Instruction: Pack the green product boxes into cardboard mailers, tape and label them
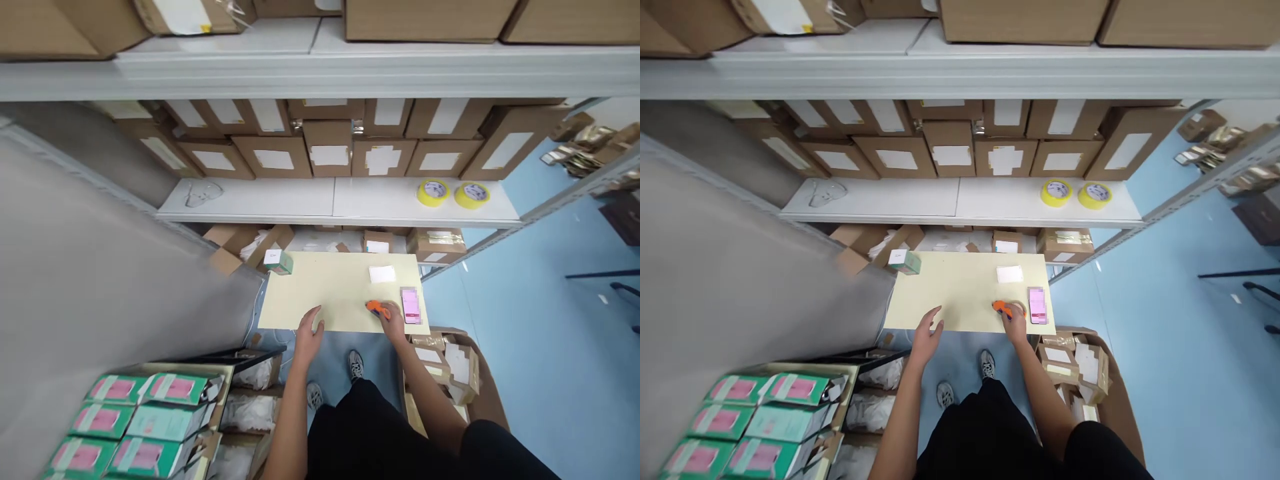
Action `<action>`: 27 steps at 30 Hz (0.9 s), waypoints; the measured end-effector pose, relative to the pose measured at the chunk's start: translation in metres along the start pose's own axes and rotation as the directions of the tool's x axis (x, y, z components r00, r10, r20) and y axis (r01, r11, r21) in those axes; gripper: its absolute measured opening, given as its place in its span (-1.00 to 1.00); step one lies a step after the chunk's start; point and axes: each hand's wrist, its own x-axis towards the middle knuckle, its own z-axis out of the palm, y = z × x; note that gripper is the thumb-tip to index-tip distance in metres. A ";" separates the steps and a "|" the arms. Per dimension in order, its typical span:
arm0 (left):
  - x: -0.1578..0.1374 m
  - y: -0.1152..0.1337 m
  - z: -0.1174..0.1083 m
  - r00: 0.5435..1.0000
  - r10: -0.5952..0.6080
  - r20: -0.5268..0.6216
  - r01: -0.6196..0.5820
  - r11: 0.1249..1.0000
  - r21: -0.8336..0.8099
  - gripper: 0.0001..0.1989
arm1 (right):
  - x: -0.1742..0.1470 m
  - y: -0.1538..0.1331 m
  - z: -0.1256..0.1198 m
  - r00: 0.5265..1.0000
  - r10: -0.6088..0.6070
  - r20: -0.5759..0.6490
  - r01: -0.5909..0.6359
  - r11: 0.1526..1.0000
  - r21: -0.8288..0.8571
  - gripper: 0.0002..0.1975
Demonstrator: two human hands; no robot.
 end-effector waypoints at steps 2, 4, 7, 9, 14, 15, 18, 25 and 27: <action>-0.010 0.000 -0.008 0.998 -0.012 -0.055 0.012 1.000 -0.005 -0.54 | 0.005 -0.017 0.001 0.999 -0.043 0.028 0.043 0.999 0.003 -0.66; -0.022 -0.001 -0.019 0.993 -0.028 -0.119 0.027 1.000 -0.006 -0.55 | 0.014 -0.038 0.006 0.994 -0.087 0.073 0.086 0.996 0.009 -0.59; -0.047 -0.005 -0.039 0.974 -0.060 -0.220 0.061 0.998 -0.003 -0.55 | 0.028 -0.077 0.023 0.972 -0.187 0.146 0.179 0.982 0.064 -0.50; -0.070 -0.011 -0.054 0.953 -0.077 -0.294 0.082 0.997 0.003 -0.55 | 0.032 -0.107 0.039 0.944 -0.266 0.196 0.248 0.962 0.111 -0.47; -0.147 -0.029 -0.091 0.871 -0.123 -0.475 0.143 0.990 0.007 -0.56 | 0.003 -0.186 0.085 0.830 -0.431 0.354 0.381 0.902 0.205 -0.43; -0.165 -0.033 -0.098 0.850 -0.138 -0.508 0.160 0.987 0.001 -0.56 | -0.011 -0.200 0.094 0.801 -0.457 0.386 0.400 0.889 0.223 -0.42; -0.222 -0.046 -0.118 0.781 -0.190 -0.595 0.217 0.976 -0.027 -0.56 | -0.065 -0.237 0.121 0.718 -0.522 0.460 0.437 0.853 0.285 -0.41; -0.379 -0.079 -0.159 0.585 -0.315 -0.748 0.320 0.936 -0.145 -0.52 | -0.228 -0.286 0.171 0.481 -0.650 0.588 0.504 0.754 0.422 -0.41; -0.430 -0.088 -0.168 0.527 -0.358 -0.771 0.334 0.921 -0.199 -0.51 | -0.278 -0.296 0.184 0.422 -0.675 0.605 0.518 0.727 0.451 -0.40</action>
